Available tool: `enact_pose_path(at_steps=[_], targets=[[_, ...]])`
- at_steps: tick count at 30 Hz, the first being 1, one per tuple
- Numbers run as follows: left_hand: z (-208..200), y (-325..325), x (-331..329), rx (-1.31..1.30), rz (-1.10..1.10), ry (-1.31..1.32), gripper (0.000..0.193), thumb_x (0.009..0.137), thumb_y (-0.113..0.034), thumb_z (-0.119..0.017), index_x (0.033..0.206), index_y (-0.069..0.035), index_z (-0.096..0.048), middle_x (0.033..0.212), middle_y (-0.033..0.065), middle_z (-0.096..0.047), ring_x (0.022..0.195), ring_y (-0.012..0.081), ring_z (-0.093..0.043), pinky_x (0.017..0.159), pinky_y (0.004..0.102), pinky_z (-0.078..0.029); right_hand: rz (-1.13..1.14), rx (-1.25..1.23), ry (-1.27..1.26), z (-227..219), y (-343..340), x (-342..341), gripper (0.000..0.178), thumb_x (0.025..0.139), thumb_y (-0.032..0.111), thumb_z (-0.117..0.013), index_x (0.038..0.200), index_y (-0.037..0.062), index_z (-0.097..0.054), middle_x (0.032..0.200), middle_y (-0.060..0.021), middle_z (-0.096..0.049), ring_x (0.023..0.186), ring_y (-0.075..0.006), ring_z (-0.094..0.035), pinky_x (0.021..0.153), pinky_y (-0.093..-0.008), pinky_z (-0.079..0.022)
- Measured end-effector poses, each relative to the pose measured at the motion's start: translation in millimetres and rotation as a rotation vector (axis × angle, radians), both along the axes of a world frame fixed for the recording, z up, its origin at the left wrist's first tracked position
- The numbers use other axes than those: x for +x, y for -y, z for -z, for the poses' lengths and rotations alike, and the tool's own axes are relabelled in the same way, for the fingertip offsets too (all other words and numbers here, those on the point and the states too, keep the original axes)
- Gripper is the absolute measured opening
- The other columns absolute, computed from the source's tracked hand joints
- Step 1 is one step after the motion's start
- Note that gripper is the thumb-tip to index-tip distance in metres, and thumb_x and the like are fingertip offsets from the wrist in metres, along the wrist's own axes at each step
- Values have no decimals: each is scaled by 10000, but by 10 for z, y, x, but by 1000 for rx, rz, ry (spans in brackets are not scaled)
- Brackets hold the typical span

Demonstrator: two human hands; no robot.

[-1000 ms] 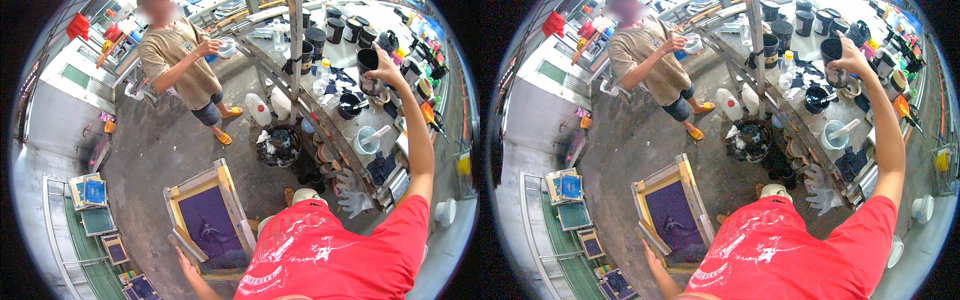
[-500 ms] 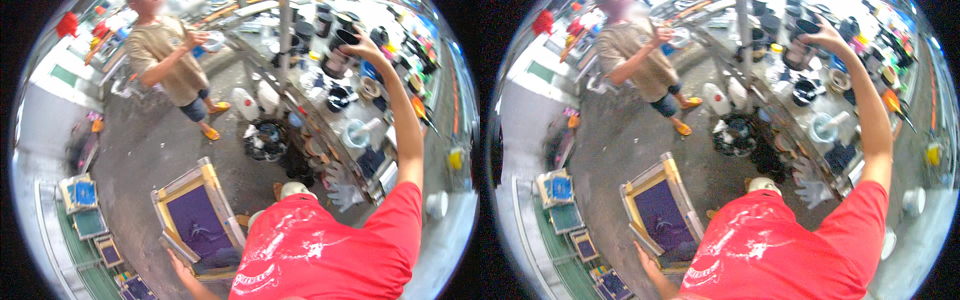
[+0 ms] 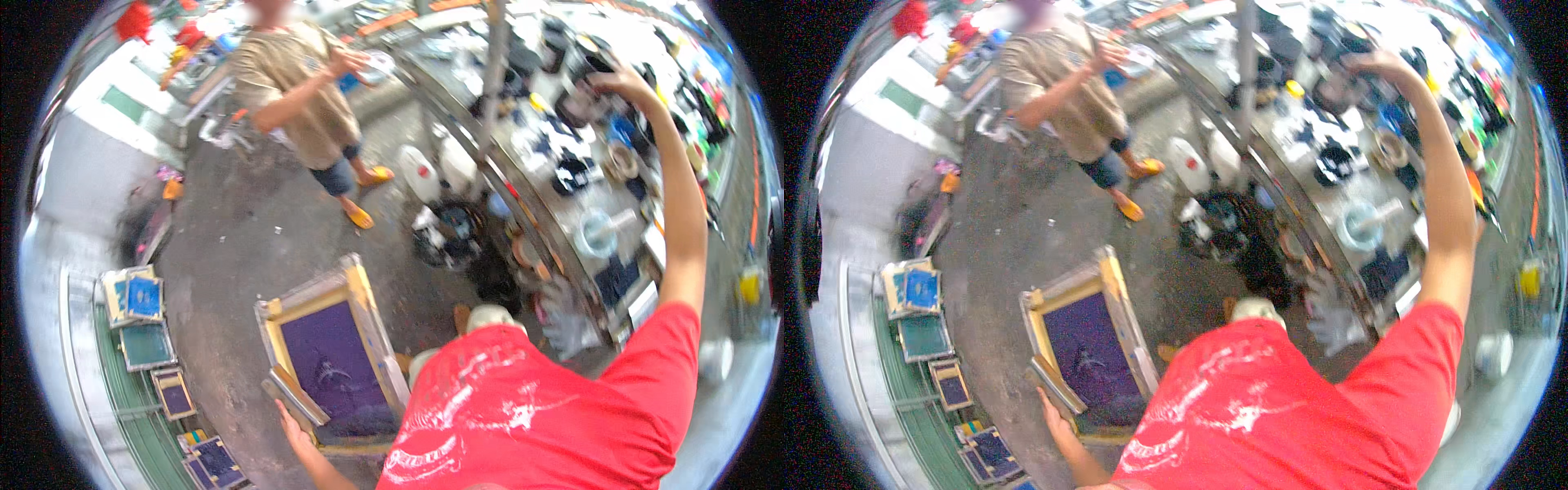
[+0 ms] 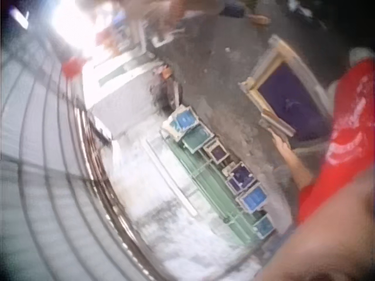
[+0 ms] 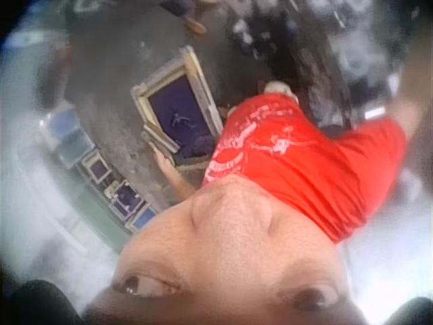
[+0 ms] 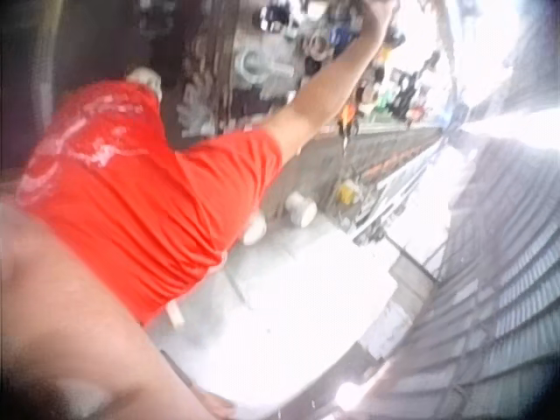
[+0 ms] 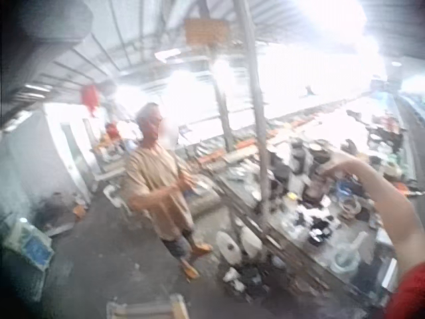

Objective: The person uses a squeegee to pull purple ink across a screen-printing frame over blue fabric pieces on a conveyor. They repeatedly reload ink and wipe the screen, then move the frame to a side table to add more ink from a container before returning to continue printing.

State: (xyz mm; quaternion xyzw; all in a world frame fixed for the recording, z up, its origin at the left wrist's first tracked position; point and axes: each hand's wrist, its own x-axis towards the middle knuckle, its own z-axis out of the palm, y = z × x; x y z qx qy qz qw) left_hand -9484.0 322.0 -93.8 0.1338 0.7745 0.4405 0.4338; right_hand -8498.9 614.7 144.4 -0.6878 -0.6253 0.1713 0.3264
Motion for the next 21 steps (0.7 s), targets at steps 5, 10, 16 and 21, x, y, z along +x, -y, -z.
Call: enact_pose_path(at_steps=[5,10,16,21], targets=[[32,29,13,-44,-29,2,937,899,-739,-559,1479,-11,-451,1419,159,-558,1271,322,-554,1094,433,-419,254,-103,304,-149,429,-273,1044,662,344,-823,1503,-74,-368,1378,-252,-560,1298,-292,-524,1125,-353,-374],[156,10,-145,-38,6,29,1004,885,-751,-566,1514,11,-386,1481,188,-491,1320,341,-515,1107,455,-412,325,-257,330,15,845,-72,1142,595,430,-904,1486,-68,-394,1401,-243,-504,1335,-317,-476,1133,-391,-372],[167,-50,-207,-89,10,6,1055,844,-776,-598,1504,21,-393,1479,190,-491,1326,344,-505,1114,466,-404,406,-263,333,240,1333,198,1075,565,406,-914,1436,-35,-464,1368,-216,-539,1272,-306,-530,1105,-375,-402],[88,-120,-162,-71,38,-3,1052,853,-772,-589,1514,21,-380,1495,191,-474,1345,346,-483,1131,465,-382,381,-324,315,326,1583,363,1029,525,341,-901,1395,-35,-499,1253,-186,-620,1184,-286,-595,1057,-372,-449]])
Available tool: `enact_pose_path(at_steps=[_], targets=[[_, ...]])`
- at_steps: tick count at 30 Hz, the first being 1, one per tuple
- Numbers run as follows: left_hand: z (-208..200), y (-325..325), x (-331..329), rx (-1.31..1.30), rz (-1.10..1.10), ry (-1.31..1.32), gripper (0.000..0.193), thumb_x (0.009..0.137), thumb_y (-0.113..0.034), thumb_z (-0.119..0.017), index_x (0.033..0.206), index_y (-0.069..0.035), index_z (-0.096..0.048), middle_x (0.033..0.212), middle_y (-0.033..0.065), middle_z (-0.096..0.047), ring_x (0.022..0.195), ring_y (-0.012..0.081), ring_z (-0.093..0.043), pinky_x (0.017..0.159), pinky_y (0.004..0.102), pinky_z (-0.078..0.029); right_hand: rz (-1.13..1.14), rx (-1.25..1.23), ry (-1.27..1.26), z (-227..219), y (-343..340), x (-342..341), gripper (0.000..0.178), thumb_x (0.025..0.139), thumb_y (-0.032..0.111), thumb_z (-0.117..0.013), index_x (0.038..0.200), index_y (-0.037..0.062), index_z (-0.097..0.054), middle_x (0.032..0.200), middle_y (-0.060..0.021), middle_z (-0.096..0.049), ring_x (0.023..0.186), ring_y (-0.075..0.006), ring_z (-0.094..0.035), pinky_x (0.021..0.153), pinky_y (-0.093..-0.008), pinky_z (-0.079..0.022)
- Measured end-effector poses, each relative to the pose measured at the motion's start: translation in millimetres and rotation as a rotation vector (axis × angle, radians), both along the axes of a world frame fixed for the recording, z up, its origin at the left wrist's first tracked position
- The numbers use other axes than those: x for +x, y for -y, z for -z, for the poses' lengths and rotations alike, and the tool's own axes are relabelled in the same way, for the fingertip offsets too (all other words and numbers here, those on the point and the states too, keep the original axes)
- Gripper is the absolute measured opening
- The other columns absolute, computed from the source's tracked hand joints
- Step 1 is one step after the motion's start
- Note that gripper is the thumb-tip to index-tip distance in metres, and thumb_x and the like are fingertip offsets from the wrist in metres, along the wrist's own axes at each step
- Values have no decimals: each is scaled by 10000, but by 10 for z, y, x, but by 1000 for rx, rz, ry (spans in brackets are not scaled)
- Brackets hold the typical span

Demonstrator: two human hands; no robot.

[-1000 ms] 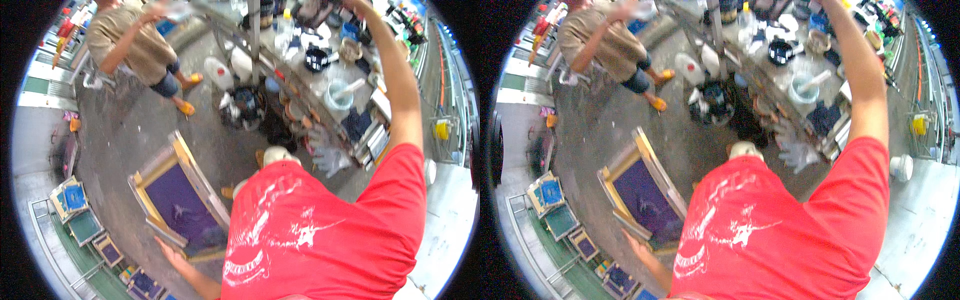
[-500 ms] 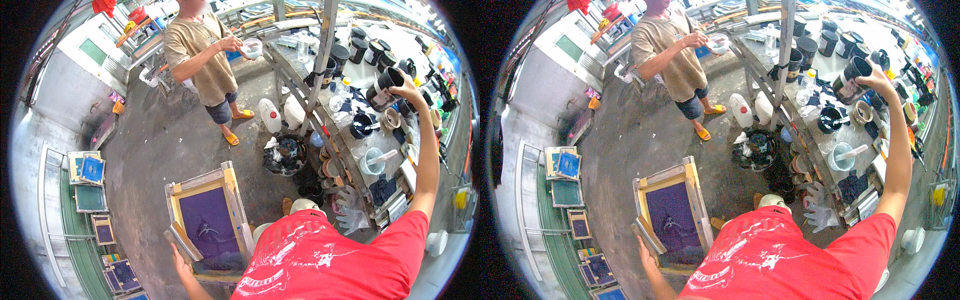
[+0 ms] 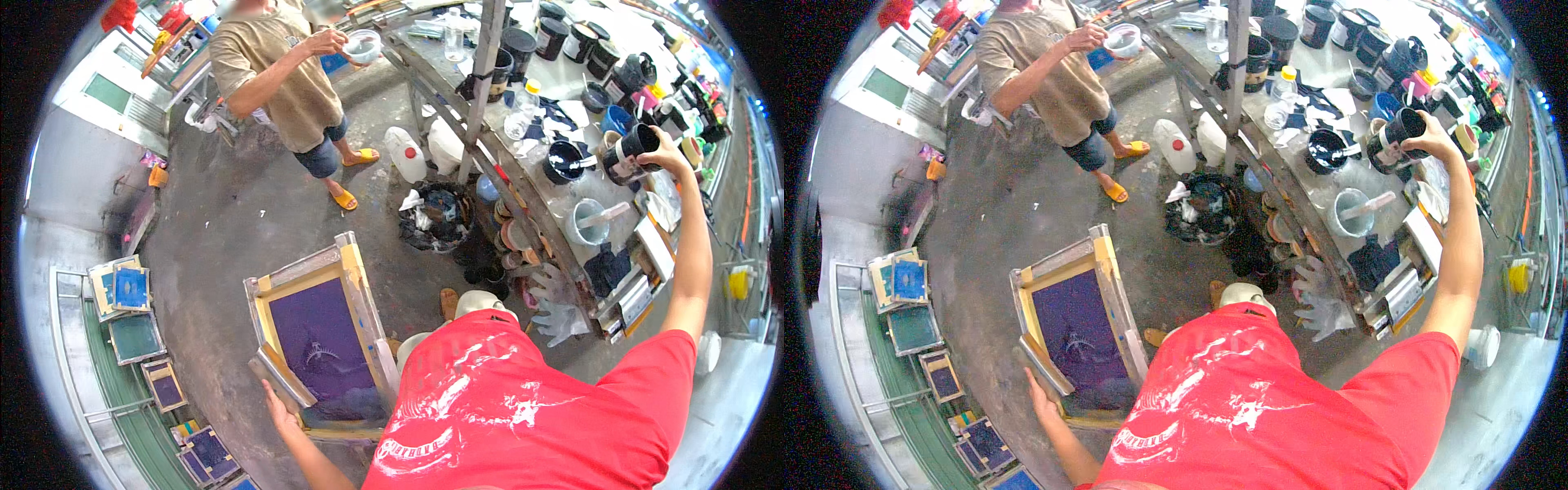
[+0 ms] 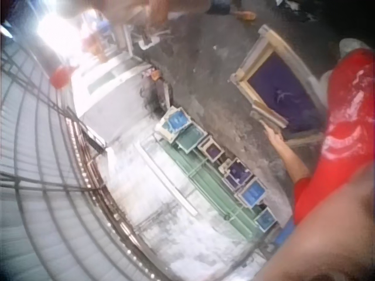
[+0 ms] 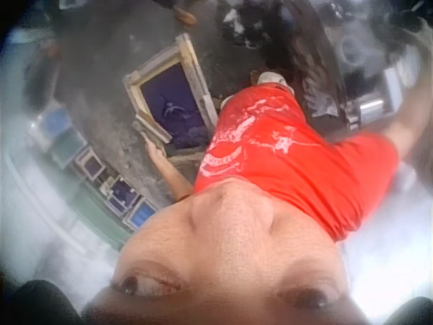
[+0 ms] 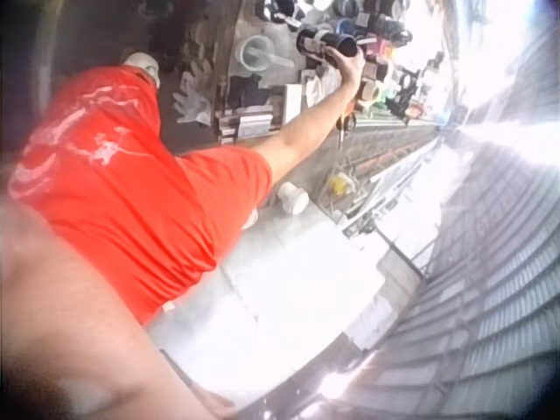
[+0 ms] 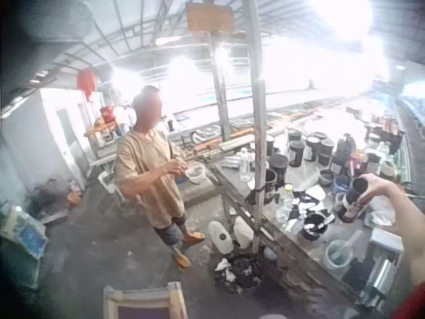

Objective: The person uses a squeegee to pull purple ink across a screen-printing frame over blue fabric pieces on a conveyor. They repeatedly reload ink and wipe the screen, then move the frame to a side table to add more ink from a container before returning to continue printing.

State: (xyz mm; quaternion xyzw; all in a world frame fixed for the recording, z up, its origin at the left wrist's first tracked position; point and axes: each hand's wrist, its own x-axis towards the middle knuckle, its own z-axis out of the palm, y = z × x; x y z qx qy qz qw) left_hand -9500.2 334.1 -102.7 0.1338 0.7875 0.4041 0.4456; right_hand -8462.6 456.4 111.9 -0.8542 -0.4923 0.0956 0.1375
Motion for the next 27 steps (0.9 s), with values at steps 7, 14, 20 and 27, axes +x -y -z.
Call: enact_pose_path(at_steps=[7,14,20,27], targets=[[-19,4,30,31,83,59,1018,896,-751,-545,1550,-3,-325,1562,189,-390,1397,357,-423,1162,475,-337,-123,-263,110,197,165,292,1120,458,139,-893,1463,64,-403,1350,-210,-565,1267,-328,-549,1088,-382,-469],[16,90,-80,36,47,20,1007,921,-715,-549,1545,37,-304,1561,203,-383,1388,353,-433,1148,463,-364,-88,-561,316,328,157,232,1256,423,147,-938,1506,253,-310,1476,-89,-497,1367,-319,-485,1098,-571,-414],[34,139,-145,32,24,38,1041,910,-720,-565,1554,47,-280,1567,205,-373,1391,345,-429,1152,461,-359,-89,-720,397,599,78,280,1315,432,104,-954,1537,289,-267,1575,-8,-407,1466,-276,-369,1123,-734,-270],[7,131,-89,4,21,-18,1042,904,-727,-564,1577,6,-254,1592,194,-341,1428,349,-389,1163,464,-344,-152,-765,596,965,217,220,1469,459,33,-959,1605,342,-94,1693,18,-166,1548,-298,-191,1153,-739,-227]])
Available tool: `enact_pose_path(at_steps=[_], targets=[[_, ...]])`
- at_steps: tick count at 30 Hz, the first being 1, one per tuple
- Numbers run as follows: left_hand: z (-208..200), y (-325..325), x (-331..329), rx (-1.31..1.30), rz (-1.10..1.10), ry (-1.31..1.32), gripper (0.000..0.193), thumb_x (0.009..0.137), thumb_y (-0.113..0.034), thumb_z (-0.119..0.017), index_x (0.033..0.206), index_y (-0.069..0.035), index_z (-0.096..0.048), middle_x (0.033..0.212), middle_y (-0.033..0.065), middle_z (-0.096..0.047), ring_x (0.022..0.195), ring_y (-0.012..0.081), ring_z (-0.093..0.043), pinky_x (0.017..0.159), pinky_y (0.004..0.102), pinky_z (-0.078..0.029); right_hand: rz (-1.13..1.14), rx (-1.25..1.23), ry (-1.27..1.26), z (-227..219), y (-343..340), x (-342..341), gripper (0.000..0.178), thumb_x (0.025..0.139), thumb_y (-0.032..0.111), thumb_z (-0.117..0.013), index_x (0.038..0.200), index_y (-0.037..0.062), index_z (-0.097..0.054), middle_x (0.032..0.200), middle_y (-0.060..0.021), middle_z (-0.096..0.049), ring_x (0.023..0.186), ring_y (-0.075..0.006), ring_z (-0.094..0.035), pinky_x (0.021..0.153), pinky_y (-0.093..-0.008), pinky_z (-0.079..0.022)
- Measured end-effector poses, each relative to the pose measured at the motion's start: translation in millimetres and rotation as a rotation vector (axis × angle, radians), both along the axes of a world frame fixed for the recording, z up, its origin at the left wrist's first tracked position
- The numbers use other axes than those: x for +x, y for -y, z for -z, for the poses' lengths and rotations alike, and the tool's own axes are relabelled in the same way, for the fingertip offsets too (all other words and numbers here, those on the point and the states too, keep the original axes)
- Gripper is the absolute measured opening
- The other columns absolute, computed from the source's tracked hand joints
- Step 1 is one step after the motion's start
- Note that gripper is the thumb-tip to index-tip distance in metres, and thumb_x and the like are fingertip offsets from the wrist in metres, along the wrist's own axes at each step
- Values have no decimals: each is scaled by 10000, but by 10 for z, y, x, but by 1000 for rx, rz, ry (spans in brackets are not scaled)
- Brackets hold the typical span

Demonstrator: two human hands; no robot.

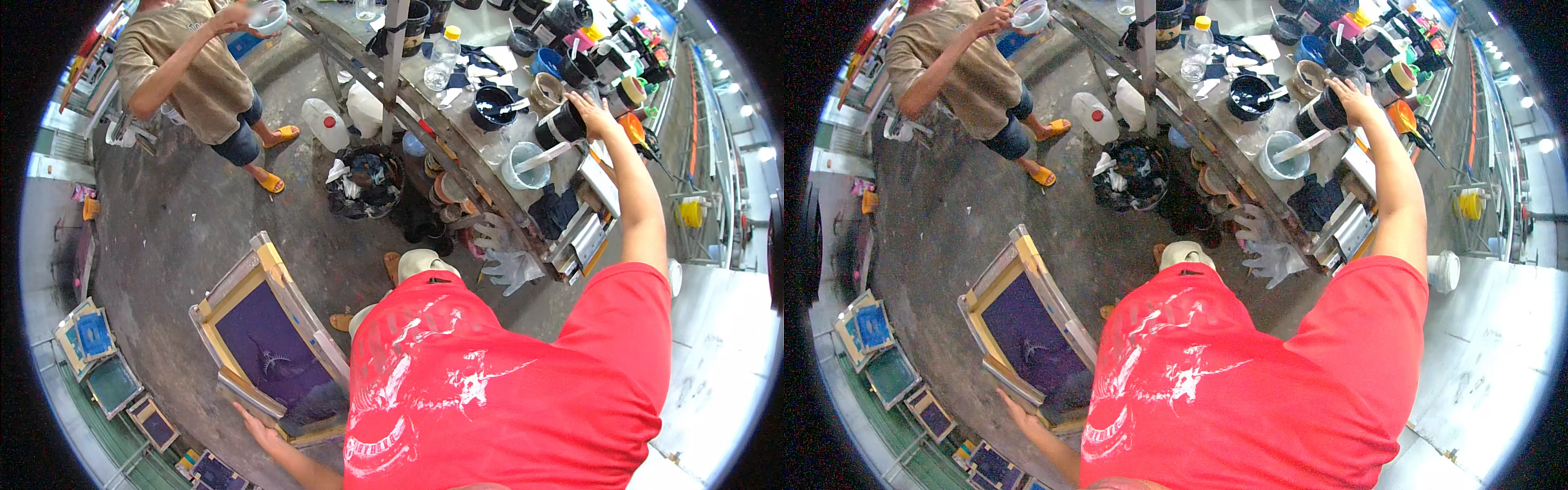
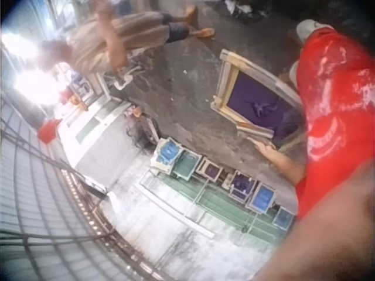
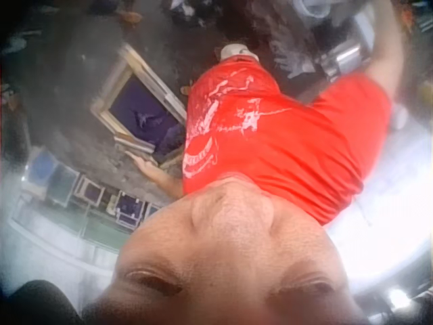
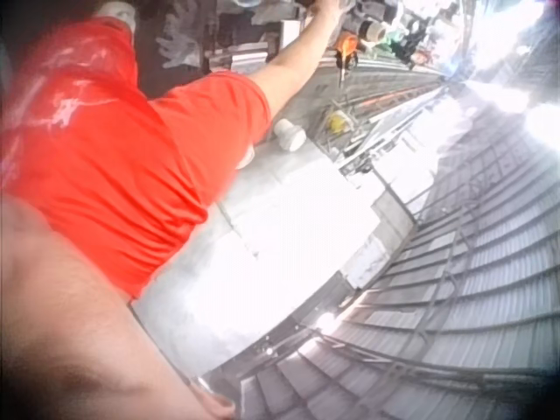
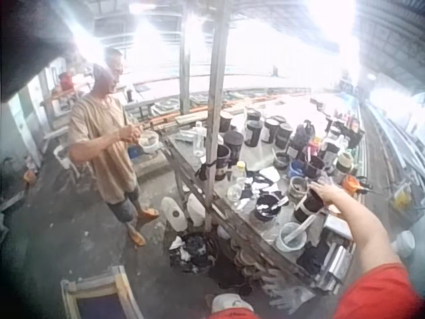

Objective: The person uses a squeegee to pull purple ink across a screen-printing frame over blue fabric pieces on a conveyor. They repeatedly reload ink and wipe the screen, then move the frame to a side table to add more ink from a container before returning to continue printing.

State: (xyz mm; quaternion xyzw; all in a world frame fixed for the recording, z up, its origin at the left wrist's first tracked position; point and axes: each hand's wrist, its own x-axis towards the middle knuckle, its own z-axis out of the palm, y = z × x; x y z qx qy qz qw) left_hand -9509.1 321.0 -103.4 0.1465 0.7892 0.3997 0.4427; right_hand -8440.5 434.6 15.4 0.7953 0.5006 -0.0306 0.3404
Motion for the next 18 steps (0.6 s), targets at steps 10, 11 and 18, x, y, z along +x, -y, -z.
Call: enact_pose_path(at_steps=[10,11,18], targets=[[250,-10,-237,-45,-51,59,978,931,-705,-542,1574,-16,-284,1580,185,-367,1421,348,-401,1164,454,-338,-35,381,7,-359,-160,-622,1090,725,214,-851,1608,176,-213,1624,-153,-316,1481,-327,-339,1162,-509,-367],[246,-19,-249,-30,-31,70,994,929,-706,-545,1579,-9,-260,1583,192,-355,1420,349,-402,1166,457,-341,-144,505,15,-375,-178,-746,810,836,255,-741,1540,107,-368,1498,-177,-489,1365,-324,-490,1079,-419,-453],[148,38,-687,7,-47,-1,997,936,-705,-532,1583,-3,-245,1589,206,-337,1424,358,-396,1170,455,-337,133,630,69,-78,-268,-1485,643,914,369,-658,1488,165,-454,1112,-237,-711,1033,-415,-688,907,-509,-543]])
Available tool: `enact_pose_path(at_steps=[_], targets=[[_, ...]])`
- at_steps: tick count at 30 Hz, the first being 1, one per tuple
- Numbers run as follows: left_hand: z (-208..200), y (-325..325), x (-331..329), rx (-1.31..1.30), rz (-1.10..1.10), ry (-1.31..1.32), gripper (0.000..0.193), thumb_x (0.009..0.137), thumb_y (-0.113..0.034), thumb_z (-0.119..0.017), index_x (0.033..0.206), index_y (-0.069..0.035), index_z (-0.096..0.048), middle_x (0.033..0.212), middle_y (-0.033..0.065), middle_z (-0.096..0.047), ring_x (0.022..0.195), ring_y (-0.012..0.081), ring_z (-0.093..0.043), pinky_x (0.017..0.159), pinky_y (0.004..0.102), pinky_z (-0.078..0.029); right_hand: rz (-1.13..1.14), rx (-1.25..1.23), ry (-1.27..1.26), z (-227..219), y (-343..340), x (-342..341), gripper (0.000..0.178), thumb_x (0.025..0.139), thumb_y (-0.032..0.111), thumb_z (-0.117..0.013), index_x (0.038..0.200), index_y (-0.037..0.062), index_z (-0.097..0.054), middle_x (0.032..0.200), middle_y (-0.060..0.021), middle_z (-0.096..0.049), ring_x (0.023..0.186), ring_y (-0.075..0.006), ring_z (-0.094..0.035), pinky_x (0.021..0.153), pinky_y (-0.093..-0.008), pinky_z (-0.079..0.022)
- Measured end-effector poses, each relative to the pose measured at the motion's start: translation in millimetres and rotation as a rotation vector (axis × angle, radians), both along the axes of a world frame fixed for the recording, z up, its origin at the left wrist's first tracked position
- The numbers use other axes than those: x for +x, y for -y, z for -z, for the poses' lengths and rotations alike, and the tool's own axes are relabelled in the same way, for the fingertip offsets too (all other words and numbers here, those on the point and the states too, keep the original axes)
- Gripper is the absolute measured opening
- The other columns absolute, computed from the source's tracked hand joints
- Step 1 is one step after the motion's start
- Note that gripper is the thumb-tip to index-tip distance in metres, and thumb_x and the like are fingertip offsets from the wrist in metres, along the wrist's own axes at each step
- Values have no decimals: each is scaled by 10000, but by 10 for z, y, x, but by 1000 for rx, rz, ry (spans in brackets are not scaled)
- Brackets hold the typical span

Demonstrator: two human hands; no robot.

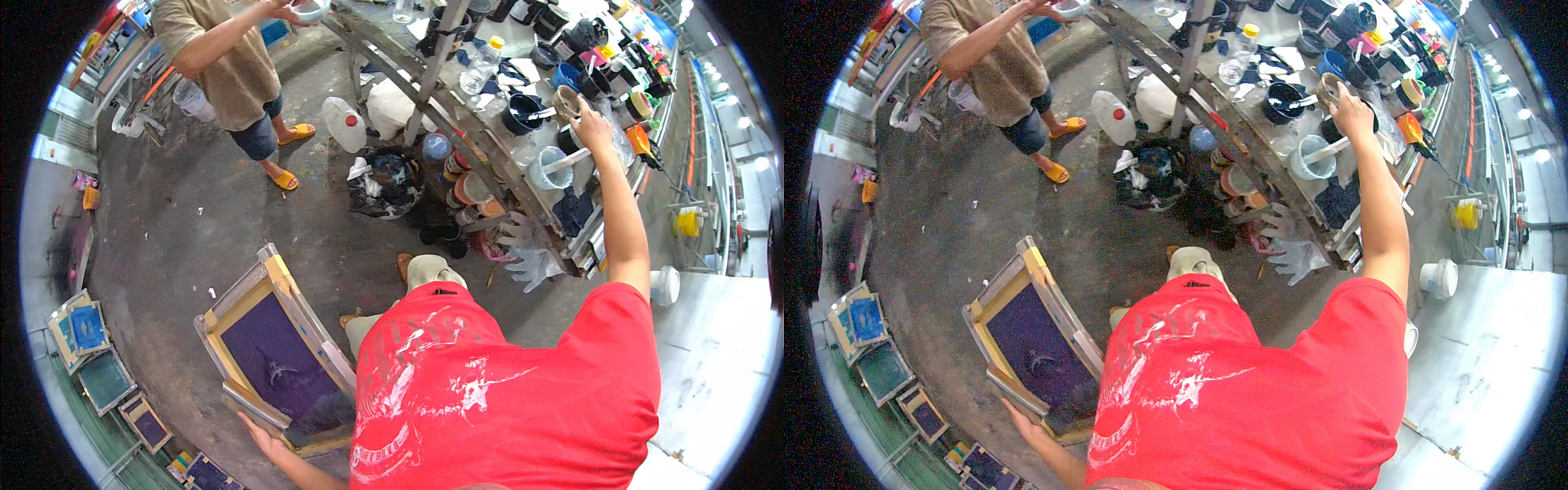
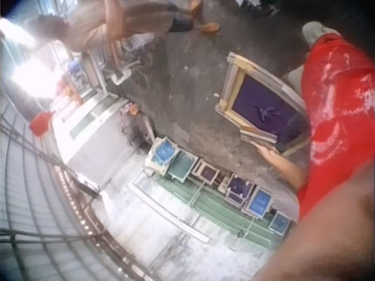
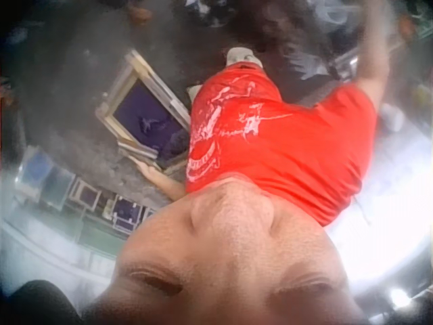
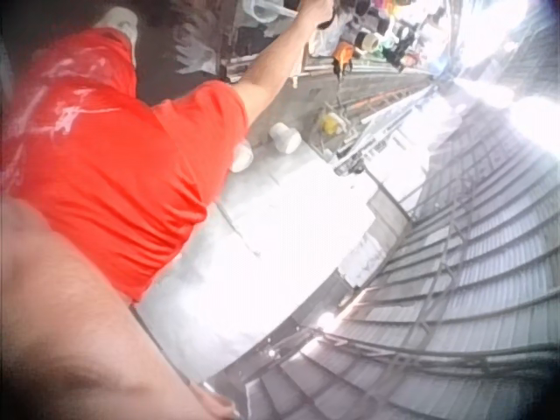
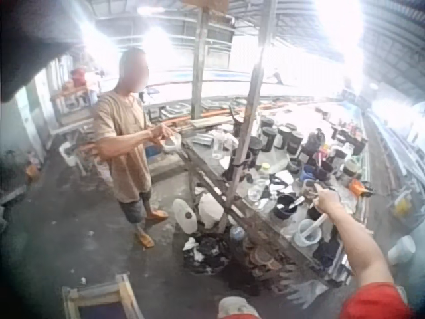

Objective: The person uses a squeegee to pull purple ink across a screen-printing frame over blue fabric pieces on a conveyor. They repeatedly reload ink and wipe the screen, then move the frame to a side table to add more ink from a container before returning to continue printing.

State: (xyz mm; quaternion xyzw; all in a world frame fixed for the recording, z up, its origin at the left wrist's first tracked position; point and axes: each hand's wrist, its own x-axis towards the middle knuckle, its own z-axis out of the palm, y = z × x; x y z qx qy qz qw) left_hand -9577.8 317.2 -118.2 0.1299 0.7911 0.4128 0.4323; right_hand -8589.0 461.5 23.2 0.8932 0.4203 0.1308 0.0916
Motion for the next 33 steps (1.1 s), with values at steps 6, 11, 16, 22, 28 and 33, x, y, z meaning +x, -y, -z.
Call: enact_pose_path(at_steps=[6,11,16,22,28,33], targets=[[22,180,-1097,-33,-76,-31,963,951,-699,-502,1586,-17,-259,1620,198,-292,1459,355,-354,1187,465,-311,-145,276,-348,955,127,-1462,338,920,282,-621,1255,242,-642,964,-209,-723,905,-400,-710,814,-535,-559],[-14,184,-1782,93,57,-102,936,964,-675,-503,1576,-4,-278,1598,188,-341,1452,332,-361,1187,453,-308,-213,-425,-738,1776,325,-2916,547,852,406,-720,1347,189,-635,1273,-176,-672,1162,-374,-642,986,-472,-516],[-18,-424,-2134,77,-10,-63,925,968,-674,-498,1565,5,-303,1584,184,-363,1429,326,-391,1180,442,-315,-175,-445,-936,2182,541,-3549,564,853,419,-735,1303,87,-660,1253,-186,-682,1194,-368,-625,1011,-460,-503],[15,-1501,-2350,-48,50,-2,946,934,-701,-544,1518,26,-386,1525,172,-447,1339,326,-484,1147,420,-360,-217,-266,-1182,2201,151,-4437,520,849,338,-752,1290,76,-665,1079,-189,-737,985,-325,-718,884,-419,-559],[-148,-2871,-2461,5,63,-48,964,903,-700,-594,1520,14,-396,1504,170,-475,1364,319,-476,1142,418,-378,-399,-97,-1607,2095,-1507,-5965,505,940,338,-702,1355,69,-600,1006,-172,-737,939,-267,-717,855,-395,-558],[-249,-3779,-2537,143,160,30,941,924,-698,-563,1507,24,-408,1496,176,-482,1316,335,-515,1111,432,-413,-885,-340,-1668,1676,-3033,-6663,542,948,364,-687,1378,56,-574,1026,-162,-730,942,-254,-704,834,-377,-551]])
